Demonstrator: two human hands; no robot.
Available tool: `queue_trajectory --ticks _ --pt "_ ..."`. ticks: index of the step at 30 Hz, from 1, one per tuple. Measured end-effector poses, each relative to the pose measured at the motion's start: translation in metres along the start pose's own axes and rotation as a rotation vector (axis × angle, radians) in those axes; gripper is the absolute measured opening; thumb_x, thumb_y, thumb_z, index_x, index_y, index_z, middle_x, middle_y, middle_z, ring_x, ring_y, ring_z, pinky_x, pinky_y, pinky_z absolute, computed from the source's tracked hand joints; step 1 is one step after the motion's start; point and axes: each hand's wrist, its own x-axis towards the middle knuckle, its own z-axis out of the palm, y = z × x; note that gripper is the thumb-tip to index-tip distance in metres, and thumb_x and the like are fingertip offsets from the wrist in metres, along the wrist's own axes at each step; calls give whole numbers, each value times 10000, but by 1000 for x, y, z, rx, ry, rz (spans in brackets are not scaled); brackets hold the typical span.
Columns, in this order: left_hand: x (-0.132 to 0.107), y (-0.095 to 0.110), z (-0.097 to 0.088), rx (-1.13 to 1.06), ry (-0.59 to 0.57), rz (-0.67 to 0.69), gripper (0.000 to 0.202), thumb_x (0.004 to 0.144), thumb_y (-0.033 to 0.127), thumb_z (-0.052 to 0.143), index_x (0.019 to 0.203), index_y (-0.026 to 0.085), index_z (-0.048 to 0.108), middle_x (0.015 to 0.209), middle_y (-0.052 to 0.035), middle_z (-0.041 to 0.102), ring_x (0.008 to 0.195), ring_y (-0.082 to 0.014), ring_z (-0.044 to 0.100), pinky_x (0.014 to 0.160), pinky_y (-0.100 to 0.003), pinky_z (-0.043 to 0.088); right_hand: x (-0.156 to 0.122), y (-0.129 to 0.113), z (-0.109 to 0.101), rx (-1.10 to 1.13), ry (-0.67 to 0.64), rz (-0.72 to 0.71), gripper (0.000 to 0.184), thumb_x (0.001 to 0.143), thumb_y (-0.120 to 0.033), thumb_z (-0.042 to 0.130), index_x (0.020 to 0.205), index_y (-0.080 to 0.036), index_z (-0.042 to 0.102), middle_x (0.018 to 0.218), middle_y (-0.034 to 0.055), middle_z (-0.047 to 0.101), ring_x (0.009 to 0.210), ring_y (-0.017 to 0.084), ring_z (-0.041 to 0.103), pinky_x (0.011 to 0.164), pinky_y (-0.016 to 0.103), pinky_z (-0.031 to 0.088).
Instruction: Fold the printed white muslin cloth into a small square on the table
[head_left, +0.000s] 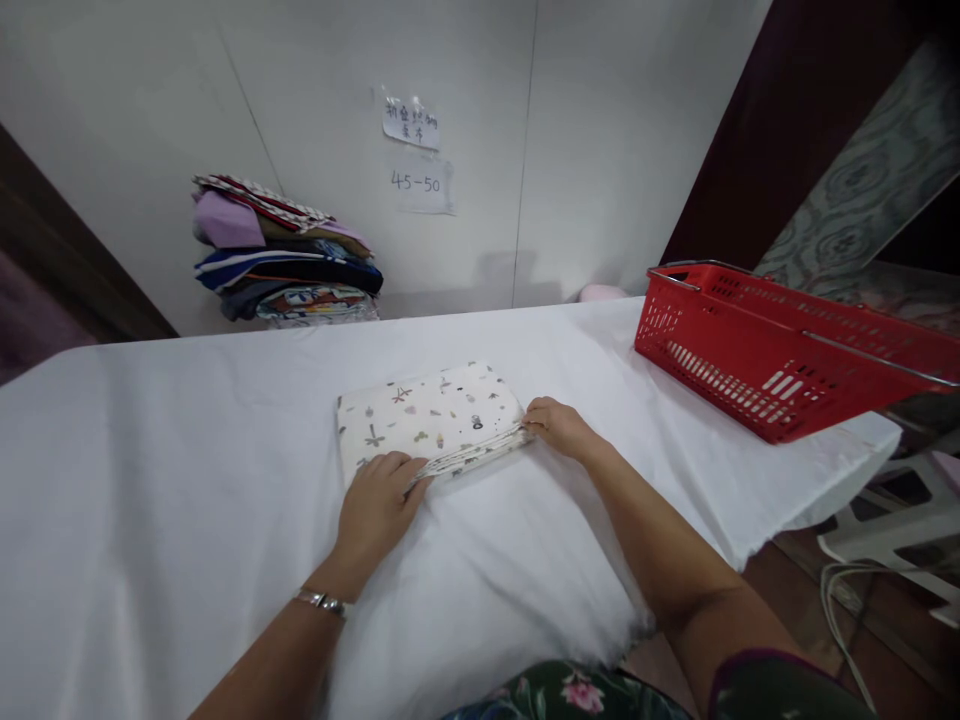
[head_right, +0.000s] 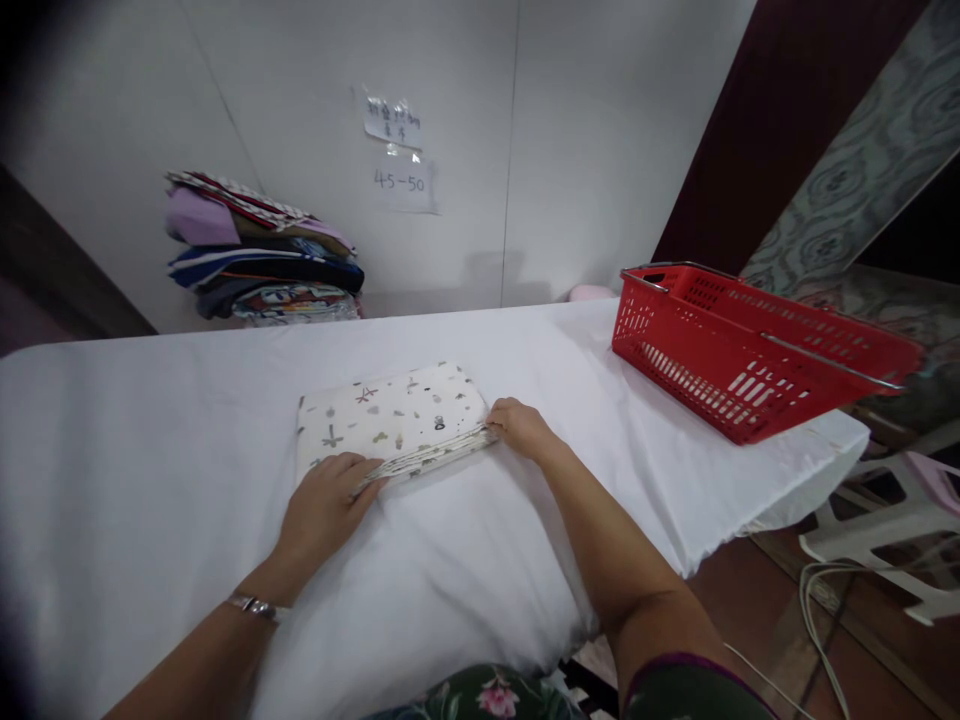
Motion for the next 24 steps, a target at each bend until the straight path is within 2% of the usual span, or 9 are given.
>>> queue_trajectory --ticks 6,11,13,19,24 --pt "0 1 -1 -3 4 -1 266 887 359 446 984 224 654 929 -43 630 858 -208 556 755 -354 435 -4 -4 -8 -46 165 -18 206 902 -144 436 929 -193 634 1041 75 612 978 172 528 733 260 422" --pt "0 0 -1 -5 1 4 288 888 374 437 987 216 657 929 -50 632 855 -213 556 753 -361 440 -7 -3 -12 -34 -3 -45 210 857 -97 486 786 -204 653 919 40 641 905 160 556 696 242 414" --pt "0 0 0 -5 6 3 292 888 377 433 985 216 658 924 -51 632 850 -214 559 746 -361 443 -8 -1 -10 -28 -38 -35 195 840 -97 514 794 -212 665 941 34 648 931 165 561 703 244 418" --pt "0 -1 2 -2 13 6 305 891 391 430 987 214 659 928 -54 632 857 -218 558 753 -368 442 -9 1 -9 -22 -57 10 244 767 -92 588 939 -242 673 1055 33 648 1019 189 559 766 276 448" --pt "0 -1 1 1 0 4 314 891 396 425 1001 214 656 939 -56 634 859 -219 557 747 -366 444 -8 1 -8 -16 -39 12 193 793 -136 601 925 -249 685 1047 36 657 1036 197 562 790 298 463"
